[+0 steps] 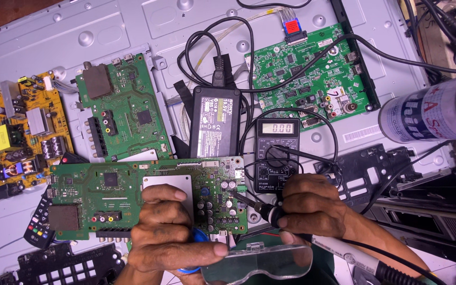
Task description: The person uses a soldering iron and solder wire to work on a green circuit board, applying heat to specific components. They also use a multimeter to test connections on the board and handle a power adapter connected to the setup.
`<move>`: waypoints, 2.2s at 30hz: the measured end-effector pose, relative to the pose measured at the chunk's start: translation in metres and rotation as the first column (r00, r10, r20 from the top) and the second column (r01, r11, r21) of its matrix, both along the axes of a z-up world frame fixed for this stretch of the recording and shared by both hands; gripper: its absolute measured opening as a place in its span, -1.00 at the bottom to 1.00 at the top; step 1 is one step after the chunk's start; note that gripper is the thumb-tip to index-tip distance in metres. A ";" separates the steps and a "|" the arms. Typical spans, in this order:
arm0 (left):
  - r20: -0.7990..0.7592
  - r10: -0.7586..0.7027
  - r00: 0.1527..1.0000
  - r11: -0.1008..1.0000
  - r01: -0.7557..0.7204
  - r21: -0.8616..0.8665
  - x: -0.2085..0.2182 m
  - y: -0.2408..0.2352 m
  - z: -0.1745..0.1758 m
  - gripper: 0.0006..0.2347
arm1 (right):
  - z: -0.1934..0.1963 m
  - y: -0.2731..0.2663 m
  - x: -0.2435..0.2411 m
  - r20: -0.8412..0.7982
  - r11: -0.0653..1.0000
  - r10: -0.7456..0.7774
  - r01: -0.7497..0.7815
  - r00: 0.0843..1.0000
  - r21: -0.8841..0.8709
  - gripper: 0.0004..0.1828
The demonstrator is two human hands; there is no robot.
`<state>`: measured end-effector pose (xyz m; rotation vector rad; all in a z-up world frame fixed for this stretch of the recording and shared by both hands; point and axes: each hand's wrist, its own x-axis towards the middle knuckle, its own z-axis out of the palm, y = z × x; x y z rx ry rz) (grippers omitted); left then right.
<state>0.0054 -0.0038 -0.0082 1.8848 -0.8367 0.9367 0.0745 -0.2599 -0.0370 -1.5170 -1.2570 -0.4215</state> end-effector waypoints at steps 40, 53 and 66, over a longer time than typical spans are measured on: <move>0.020 0.057 0.998 0.994 -0.055 -0.099 0.001 -0.008 -0.002 -0.70 | 0.001 0.003 -0.004 -0.033 0.999 -0.033 0.033 0.999 0.009 -0.91; -0.008 0.033 0.999 0.999 -0.033 -0.028 -0.002 0.001 0.000 -0.67 | 0.003 0.002 -0.010 -0.039 0.995 -0.102 0.102 0.994 -0.009 -0.85; 0.012 0.094 0.995 0.989 -0.092 -0.114 0.002 -0.006 -0.003 -0.64 | -0.004 -0.007 -0.011 -0.104 0.996 -0.084 0.079 0.991 -0.047 -0.92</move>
